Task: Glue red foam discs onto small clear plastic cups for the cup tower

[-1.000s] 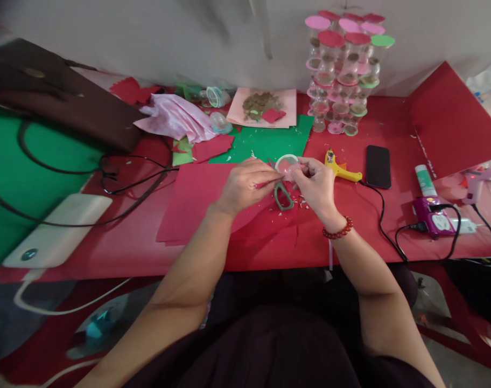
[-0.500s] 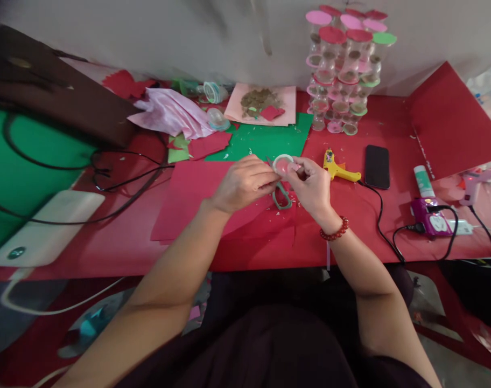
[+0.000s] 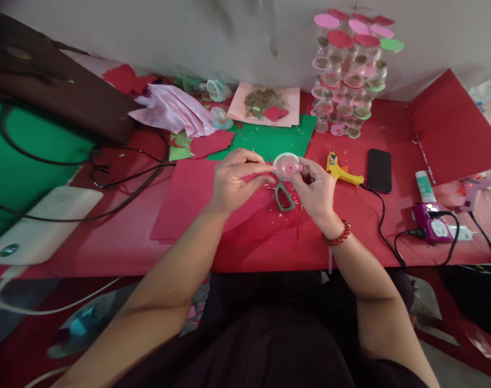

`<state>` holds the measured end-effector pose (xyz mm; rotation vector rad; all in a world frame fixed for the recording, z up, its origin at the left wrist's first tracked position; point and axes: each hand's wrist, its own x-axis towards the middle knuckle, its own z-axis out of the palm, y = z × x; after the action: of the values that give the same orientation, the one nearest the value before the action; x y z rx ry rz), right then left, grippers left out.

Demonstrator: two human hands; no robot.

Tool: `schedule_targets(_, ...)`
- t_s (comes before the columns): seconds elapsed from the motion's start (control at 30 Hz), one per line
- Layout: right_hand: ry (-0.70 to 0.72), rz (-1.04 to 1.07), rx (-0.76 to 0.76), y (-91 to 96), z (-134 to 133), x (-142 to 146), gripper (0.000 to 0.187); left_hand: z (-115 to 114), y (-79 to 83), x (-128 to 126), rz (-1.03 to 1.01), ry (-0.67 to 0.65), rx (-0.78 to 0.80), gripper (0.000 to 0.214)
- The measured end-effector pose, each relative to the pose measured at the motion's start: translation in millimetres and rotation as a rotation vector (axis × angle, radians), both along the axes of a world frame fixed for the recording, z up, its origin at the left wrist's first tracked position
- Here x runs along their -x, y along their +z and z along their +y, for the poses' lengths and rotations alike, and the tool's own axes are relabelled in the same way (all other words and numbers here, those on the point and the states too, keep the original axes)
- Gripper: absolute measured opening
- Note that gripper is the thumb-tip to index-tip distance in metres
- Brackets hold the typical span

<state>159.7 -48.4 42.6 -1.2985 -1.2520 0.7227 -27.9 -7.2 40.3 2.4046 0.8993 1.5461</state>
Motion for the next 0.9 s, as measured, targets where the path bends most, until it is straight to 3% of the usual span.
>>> schedule_targets(0.27,0.018,-0.097,-0.053,-1.2,-6,6,0.026,-2,-9.6,-10,0.123,-0.02,-0.033,0.028)
schedule_targets(0.53,0.013,-0.049,-0.042,3.6,-6,3,0.025,-9,-9.5,-16,-0.047,0.06,0.089,0.024)
schedule_targets(0.73,0.06,0.045,-0.003,5.7,-6,4,0.025,-11,-9.8,-20,-0.134,0.092,0.053,0.028)
schedule_targets(0.9,0.054,0.108,0.016,6.9,-6,4,0.025,-2,-13.4,-14,-0.202,0.154,0.122,0.031)
